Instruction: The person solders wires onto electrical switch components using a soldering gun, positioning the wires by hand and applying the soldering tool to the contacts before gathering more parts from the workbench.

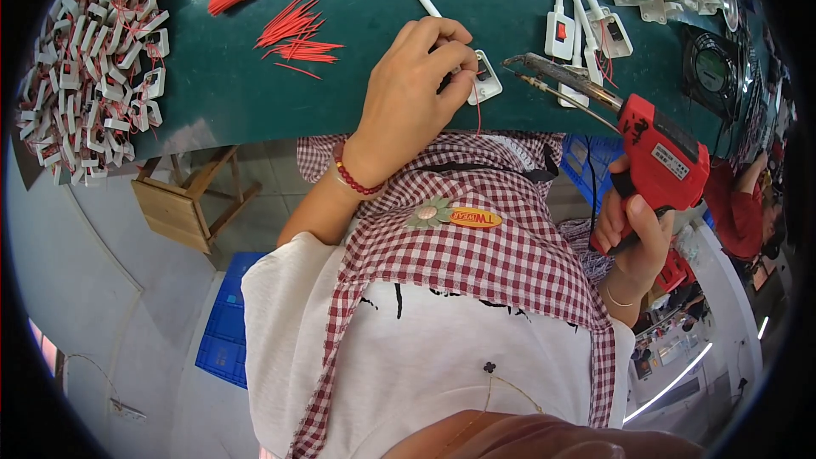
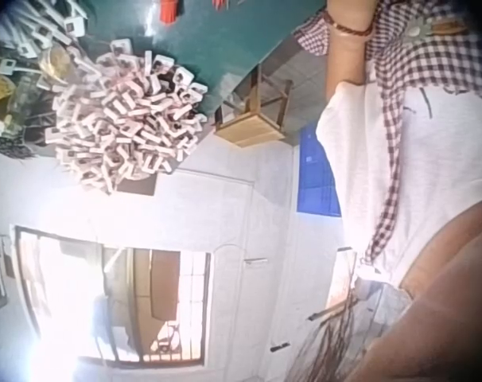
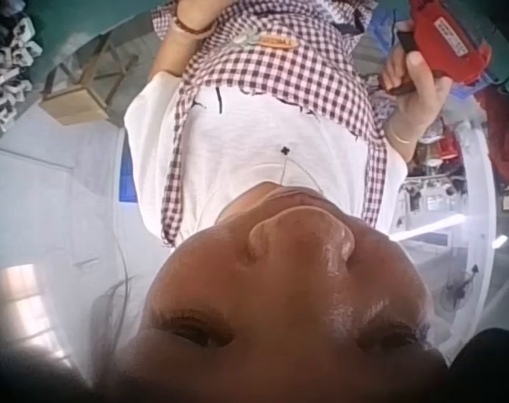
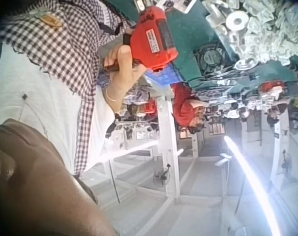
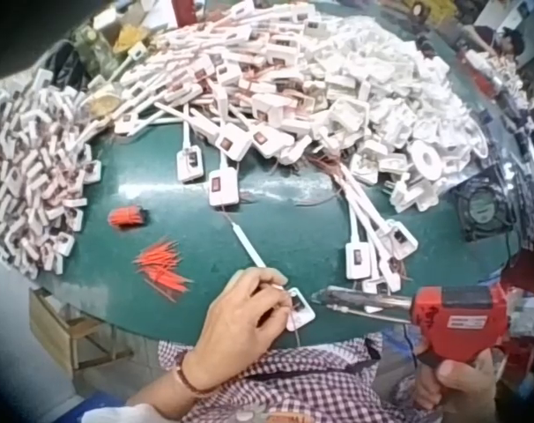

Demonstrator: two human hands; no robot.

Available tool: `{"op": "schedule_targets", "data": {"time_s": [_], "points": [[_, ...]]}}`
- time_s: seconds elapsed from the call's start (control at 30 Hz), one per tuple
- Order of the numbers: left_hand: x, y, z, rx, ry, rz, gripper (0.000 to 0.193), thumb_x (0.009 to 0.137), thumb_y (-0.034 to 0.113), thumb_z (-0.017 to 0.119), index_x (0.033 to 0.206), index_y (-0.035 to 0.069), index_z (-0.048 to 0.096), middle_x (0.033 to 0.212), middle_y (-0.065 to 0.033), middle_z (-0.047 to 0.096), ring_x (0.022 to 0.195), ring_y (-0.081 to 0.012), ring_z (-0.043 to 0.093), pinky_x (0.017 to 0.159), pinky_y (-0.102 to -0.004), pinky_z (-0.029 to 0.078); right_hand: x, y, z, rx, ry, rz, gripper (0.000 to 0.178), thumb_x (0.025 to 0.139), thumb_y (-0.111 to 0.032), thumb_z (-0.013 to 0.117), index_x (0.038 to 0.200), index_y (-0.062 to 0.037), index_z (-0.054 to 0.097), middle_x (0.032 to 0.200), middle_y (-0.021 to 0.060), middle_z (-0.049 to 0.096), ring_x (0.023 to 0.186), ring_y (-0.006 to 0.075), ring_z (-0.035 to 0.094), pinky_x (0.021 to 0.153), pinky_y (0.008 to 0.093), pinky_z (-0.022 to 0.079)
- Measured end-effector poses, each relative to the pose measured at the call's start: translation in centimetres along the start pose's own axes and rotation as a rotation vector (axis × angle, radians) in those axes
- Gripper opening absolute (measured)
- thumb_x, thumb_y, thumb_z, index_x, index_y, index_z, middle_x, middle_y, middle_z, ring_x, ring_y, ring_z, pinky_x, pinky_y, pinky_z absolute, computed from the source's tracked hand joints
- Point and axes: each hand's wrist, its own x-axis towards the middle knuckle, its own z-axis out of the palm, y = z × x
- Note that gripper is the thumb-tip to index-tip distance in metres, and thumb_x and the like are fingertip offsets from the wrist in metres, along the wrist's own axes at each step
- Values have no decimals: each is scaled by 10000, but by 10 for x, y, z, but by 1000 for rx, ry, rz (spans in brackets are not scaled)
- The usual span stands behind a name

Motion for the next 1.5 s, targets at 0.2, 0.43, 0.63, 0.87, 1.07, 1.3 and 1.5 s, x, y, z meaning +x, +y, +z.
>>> {"op": "schedule_targets", "data": {"time_s": [0.2, 0.43, 0.63, 0.87, 1.07, 1.3, 1.5], "points": [[1, 1, -1, 6, -2, 7, 75, 734, 35, 674, 789, 36, 623, 968, -50, 585, 857, -224, 574, 678, -335, 488, 1, 1, -1, 12, -11, -14, 476, 847, -226, 604, 1147, 111, 453, 547, 52, 443, 408, 97, 390, 380, 228, 331], [1, 1, -4, 21, -11, 24, 83, 728, 33, 674, 788, 34, 617, 967, -50, 591, 839, -219, 579, 664, -332, 491, 0, 2, -3, 36, -15, -2, 462, 867, -226, 576, 1160, 106, 445, 565, 46, 445, 428, 91, 393, 391, 229, 334], [1, 3, -5, 32, -21, 16, 98, 716, 30, 673, 787, 36, 606, 973, -53, 594, 847, -226, 577, 671, -335, 491, 1, 4, -6, 66, -29, 0, 454, 874, -228, 566, 1170, 95, 444, 579, 48, 452, 435, 89, 396, 397, 229, 335], [9, -7, -35, 302, -70, -12, 146, 732, 27, 622, 869, 42, 573, 1029, -66, 598, 945, -275, 562, 762, -385, 456, -2, 0, -18, 154, 51, -109, 456, 876, -237, 559, 1172, 88, 439, 579, 30, 424, 428, 82, 390, 378, 215, 337], [33, 34, -18, 437, 3, 213, 264, 722, 80, 622, 979, 68, 565, 1148, -93, 571, 1073, -276, 524, 875, -397, 403, -3, 2, -47, 317, 124, -269, 447, 914, -229, 511, 1213, 84, 400, 631, 41, 414, 443, 79, 373, 374, 209, 356], [68, 25, 48, 484, -213, 459, 295, 755, 56, 592, 1039, 135, 608, 1121, -12, 566, 1142, -224, 488, 910, -386, 393, -6, 15, -56, 429, 28, -353, 429, 931, -212, 481, 1237, 76, 393, 637, 47, 416, 450, 82, 365, 376, 213, 364], [61, 31, 10, 479, -430, 424, 419, 704, -19, 625, 1091, 137, 599, 1129, -16, 574, 1102, -235, 509, 908, -396, 392, -1, 24, -68, 487, 112, -348, 412, 939, -198, 466, 1240, 76, 399, 637, 47, 415, 452, 87, 367, 375, 221, 365]]}}
